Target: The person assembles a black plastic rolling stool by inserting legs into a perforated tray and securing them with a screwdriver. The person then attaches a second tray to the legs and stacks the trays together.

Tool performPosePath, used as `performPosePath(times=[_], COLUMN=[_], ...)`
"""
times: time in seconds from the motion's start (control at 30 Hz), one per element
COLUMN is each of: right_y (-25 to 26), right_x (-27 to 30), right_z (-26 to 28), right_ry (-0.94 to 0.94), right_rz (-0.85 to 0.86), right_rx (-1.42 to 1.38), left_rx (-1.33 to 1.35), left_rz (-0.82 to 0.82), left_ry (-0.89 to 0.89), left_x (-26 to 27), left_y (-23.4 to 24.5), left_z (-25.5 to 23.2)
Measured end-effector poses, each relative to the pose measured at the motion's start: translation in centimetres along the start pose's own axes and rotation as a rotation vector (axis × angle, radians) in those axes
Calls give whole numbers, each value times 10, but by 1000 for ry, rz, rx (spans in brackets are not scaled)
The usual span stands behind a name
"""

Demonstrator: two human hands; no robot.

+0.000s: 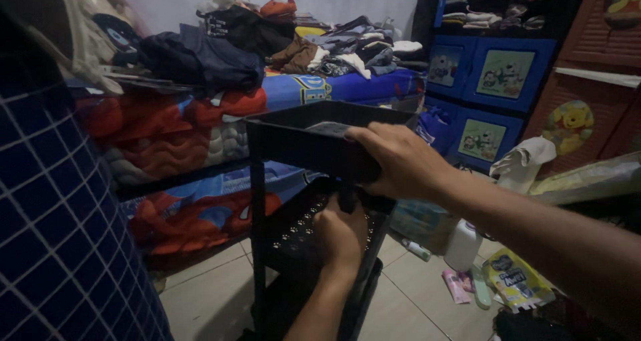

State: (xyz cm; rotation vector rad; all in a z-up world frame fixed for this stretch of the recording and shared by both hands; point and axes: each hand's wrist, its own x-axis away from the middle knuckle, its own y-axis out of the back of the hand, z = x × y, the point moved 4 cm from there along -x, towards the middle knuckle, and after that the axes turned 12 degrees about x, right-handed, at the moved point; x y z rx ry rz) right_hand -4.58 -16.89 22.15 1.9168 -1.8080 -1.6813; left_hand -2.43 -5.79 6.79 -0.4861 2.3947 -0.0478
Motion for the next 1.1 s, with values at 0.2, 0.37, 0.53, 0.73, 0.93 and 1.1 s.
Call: performPosePath(times=[0.2, 0.37, 0.53, 0.73, 0.93, 1.1], right_y=[2, 4, -1, -8, 10, 8], right_x=[-2, -6, -2, 20, 40, 15], right_z=[-5, -7, -8, -32, -48, -6], right_ry=[3, 24, -23, -127, -276, -205], right_rz=[32, 64, 52, 188, 527, 311], right_rx=[21, -32, 56, 35, 192, 228], left_rx=[181, 391, 86, -61, -311, -315], left_rz=[212, 541, 197, 289, -247, -104], left_ry=[125, 573, 146, 378, -533, 233], left_x=[-6, -7, 4, 17, -15, -62], left_y=[-2, 3, 2, -18, 41, 68], left_z=[0, 12, -9, -25, -56, -5])
